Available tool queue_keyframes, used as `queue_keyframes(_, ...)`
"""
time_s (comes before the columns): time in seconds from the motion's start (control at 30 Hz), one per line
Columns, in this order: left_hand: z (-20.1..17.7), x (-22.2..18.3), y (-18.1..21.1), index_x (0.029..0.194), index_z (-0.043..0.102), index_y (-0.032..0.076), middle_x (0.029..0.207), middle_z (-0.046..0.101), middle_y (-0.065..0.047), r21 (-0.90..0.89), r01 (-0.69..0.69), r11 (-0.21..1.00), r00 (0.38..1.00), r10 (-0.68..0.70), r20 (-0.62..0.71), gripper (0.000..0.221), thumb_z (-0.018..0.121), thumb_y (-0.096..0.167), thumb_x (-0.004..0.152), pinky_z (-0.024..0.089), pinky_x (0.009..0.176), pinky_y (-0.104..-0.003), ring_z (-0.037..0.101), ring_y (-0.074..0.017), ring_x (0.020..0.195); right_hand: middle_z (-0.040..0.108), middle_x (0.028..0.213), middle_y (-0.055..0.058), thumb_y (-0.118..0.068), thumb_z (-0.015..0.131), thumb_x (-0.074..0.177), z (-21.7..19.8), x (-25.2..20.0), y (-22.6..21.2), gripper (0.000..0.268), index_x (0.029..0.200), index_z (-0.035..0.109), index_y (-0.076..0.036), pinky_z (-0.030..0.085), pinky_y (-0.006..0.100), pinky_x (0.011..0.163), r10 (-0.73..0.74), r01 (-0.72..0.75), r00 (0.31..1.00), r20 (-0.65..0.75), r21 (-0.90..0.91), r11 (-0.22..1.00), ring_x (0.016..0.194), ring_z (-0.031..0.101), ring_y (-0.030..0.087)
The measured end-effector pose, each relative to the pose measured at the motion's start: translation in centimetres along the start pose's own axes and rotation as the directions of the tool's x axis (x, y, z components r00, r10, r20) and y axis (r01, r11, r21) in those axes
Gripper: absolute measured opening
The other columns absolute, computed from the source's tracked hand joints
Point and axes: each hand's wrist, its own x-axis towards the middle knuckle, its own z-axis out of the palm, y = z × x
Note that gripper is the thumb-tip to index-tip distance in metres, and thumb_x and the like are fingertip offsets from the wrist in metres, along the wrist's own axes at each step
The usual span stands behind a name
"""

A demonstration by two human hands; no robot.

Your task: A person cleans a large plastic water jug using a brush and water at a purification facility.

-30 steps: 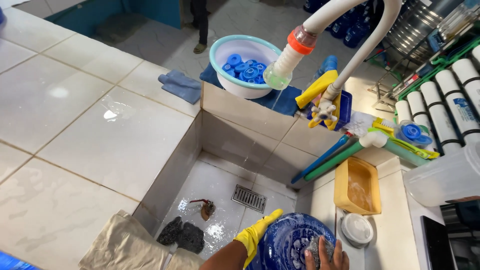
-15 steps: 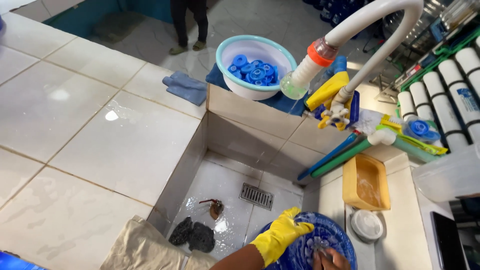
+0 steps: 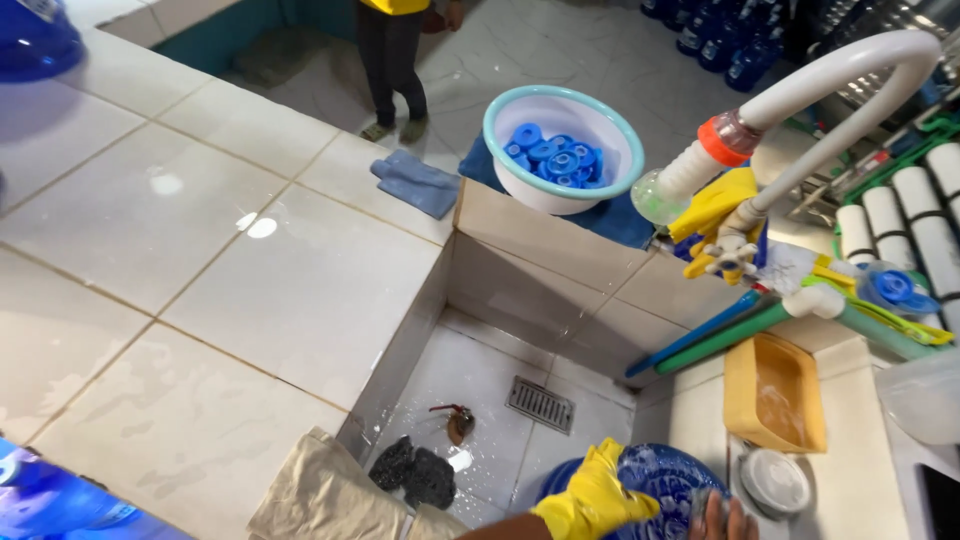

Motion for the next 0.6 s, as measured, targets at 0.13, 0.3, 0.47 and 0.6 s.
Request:
queue_keyframes(0.13,6.8,4.8,-8.9,0.163,0.011,0.017,0.173,0.002,-0.004,0.126,0.068,0.99,0.997,-0.064,-0.034,0.118,0.063,0.056,0.065,0.005,0.13,-0.037,-0.002,-0.03,0.159,0.056,0.146,0.001,-0.045,0.04,0.101,-4.8,20.5,-8.9,0.051,0.151,0.044,-0.035,0.045,0.042,0.113,0.346,-0.348,0.215,0.913,-0.26,0.901,0.133,0.056,0.02)
queue_keyframes(0.3,6.8,5.4,-11.0,0.164,0.005,0.013,0.172,0.0,-0.011,0.197,0.042,0.98,0.995,-0.024,-0.094,0.133,0.063,0.067,0.056,0.004,0.13,-0.041,-0.003,-0.0351,0.158,0.067,0.142,-0.013,-0.031,0.03,0.099,-0.5,23.5,-6.8,0.053,0.131,0.071,-0.038,0.051,0.038,0.112,-0.011,-0.407,0.033,0.999,0.023,0.913,0.131,0.063,0.016)
queue_keyframes(0.47,11.3,10.1,-4.9,0.129,0.04,0.009,0.131,0.037,-0.021,0.445,0.323,0.835,0.858,-0.061,-0.509,0.074,0.06,0.045,0.067,0.028,0.102,-0.048,0.033,-0.0403,0.12,0.075,0.122,-0.007,-0.023,0.048,0.083,1.3,21.4,-7.1,0.038,0.101,0.081,-0.029,0.057,0.039,0.095,-0.055,-0.219,0.161,0.985,0.09,0.972,0.113,0.069,0.019)
queue_keyframes(0.6,7.7,1.4,-9.3,0.162,0.003,0.005,0.17,0.001,-0.02,0.098,0.012,0.995,0.973,0.011,-0.231,0.131,0.067,0.072,0.068,0.004,0.128,-0.043,-0.002,-0.0361,0.158,0.073,0.126,-0.006,-0.027,0.053,0.078,5.3,18.8,-6.1,0.041,0.109,0.079,-0.034,0.058,0.046,0.091,-0.214,-0.189,0.292,0.932,0.276,0.942,0.112,0.071,0.026)
